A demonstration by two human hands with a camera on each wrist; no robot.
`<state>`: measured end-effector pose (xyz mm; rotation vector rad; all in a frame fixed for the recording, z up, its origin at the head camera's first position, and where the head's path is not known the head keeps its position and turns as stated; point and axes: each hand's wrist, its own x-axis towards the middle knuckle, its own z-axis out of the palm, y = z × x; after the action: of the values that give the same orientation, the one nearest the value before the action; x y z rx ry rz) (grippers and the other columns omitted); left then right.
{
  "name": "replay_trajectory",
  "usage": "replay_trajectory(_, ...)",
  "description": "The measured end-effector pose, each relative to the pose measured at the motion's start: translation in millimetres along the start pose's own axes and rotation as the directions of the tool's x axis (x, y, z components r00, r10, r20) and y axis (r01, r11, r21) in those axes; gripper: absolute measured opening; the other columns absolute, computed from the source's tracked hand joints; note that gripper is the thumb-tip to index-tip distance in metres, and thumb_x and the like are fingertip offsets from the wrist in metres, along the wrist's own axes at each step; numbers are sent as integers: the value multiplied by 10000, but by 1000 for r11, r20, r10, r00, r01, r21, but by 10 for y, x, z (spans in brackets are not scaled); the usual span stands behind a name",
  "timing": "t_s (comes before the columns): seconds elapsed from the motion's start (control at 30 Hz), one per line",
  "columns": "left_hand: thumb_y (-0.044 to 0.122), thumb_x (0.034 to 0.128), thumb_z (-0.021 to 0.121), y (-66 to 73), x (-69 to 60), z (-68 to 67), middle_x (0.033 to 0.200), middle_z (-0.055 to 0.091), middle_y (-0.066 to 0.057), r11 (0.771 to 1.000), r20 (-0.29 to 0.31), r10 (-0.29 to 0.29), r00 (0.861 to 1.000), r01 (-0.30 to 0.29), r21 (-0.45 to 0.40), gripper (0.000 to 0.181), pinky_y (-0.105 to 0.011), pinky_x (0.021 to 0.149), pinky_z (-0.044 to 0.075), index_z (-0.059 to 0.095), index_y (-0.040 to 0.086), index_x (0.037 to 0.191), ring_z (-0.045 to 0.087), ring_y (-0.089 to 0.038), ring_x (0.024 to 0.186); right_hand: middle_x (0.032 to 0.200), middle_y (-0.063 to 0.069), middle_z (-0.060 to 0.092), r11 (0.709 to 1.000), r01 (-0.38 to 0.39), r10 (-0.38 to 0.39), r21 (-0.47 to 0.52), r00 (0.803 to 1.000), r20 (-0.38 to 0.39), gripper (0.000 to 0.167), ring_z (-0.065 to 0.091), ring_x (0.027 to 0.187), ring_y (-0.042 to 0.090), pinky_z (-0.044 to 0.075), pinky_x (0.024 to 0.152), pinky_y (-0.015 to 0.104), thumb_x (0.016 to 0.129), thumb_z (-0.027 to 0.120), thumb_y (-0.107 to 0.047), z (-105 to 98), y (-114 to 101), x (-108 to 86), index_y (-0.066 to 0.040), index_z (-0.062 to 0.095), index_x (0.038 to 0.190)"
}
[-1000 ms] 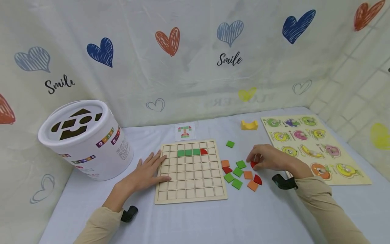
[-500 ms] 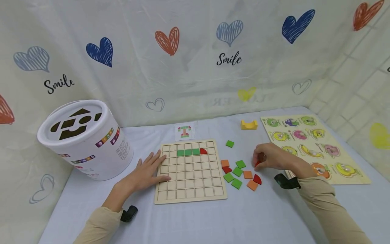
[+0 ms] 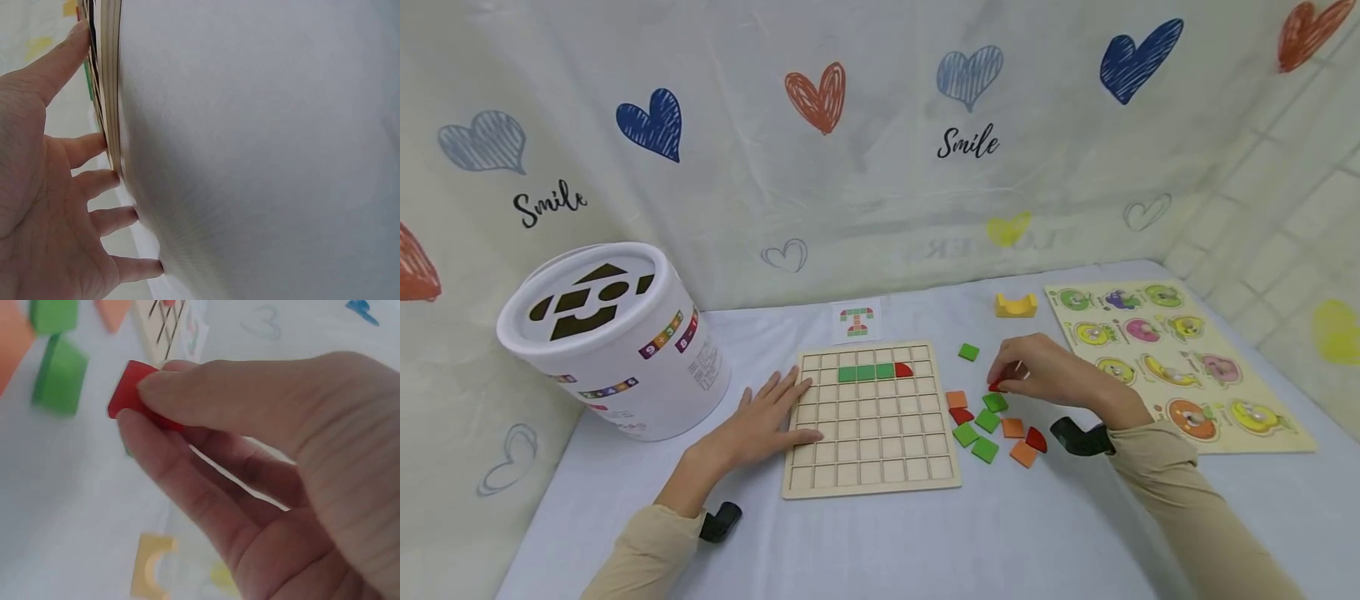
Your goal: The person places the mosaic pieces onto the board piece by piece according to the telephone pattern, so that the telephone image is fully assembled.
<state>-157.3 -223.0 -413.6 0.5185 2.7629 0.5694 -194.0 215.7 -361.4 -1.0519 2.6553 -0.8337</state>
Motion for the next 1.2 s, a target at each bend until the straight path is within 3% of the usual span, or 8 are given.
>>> replay_trajectory(0.23,635,959,655,19,16,-13,1748,108,-152,1000,4,4,1000,-4,1,957,-753,1200,16,283,104,1664,50,-421,1600,963,12,702,987,152,-152,60,988,-7,124,700,895,154,612,807,265,912,765,62,201,-225,460,-18,799,1000)
replay_trajectory(0.57,637,969,639,49,26,-54,1751,101,-139,1000,8,-5,1000,5,13,943,-751,1202,21,277,117,1668,44,-417,1602,1013,81,710,937,317,-311,149,949,-62,153,724,942,189,597,842,229,918,762,57,557,-575,1198,2,791,1057)
replay_trajectory(0.7,625,969,649,63,27,-71,1750,107,-142,1000,12,-6,1000,5,19,940,-754,1201,26,284,109,1665,47,-424,1600,1031,92,708,926,328,-314,185,944,-102,155,715,965,209,596,858,227,933,751,42,697,-611,1404,6,791,1078)
replay_trajectory(0.83,634,964,649,40,26,-41,1749,109,-145,1000,18,-7,1000,7,15,949,-760,1196,27,284,109,1665,45,-431,1599,1011,108,691,929,298,-283,218,954,-97,158,730,961,223,598,838,215,925,750,61,838,-603,1547,30,790,1075)
replay_trajectory(1.2,665,960,630,-6,24,3,1752,103,-130,1000,14,-13,1000,12,18,951,-759,1197,32,294,119,1663,43,-417,1602,1039,131,719,950,285,-278,125,958,-70,156,718,992,252,582,849,190,954,712,70,997,-662,1740,39,792,1084)
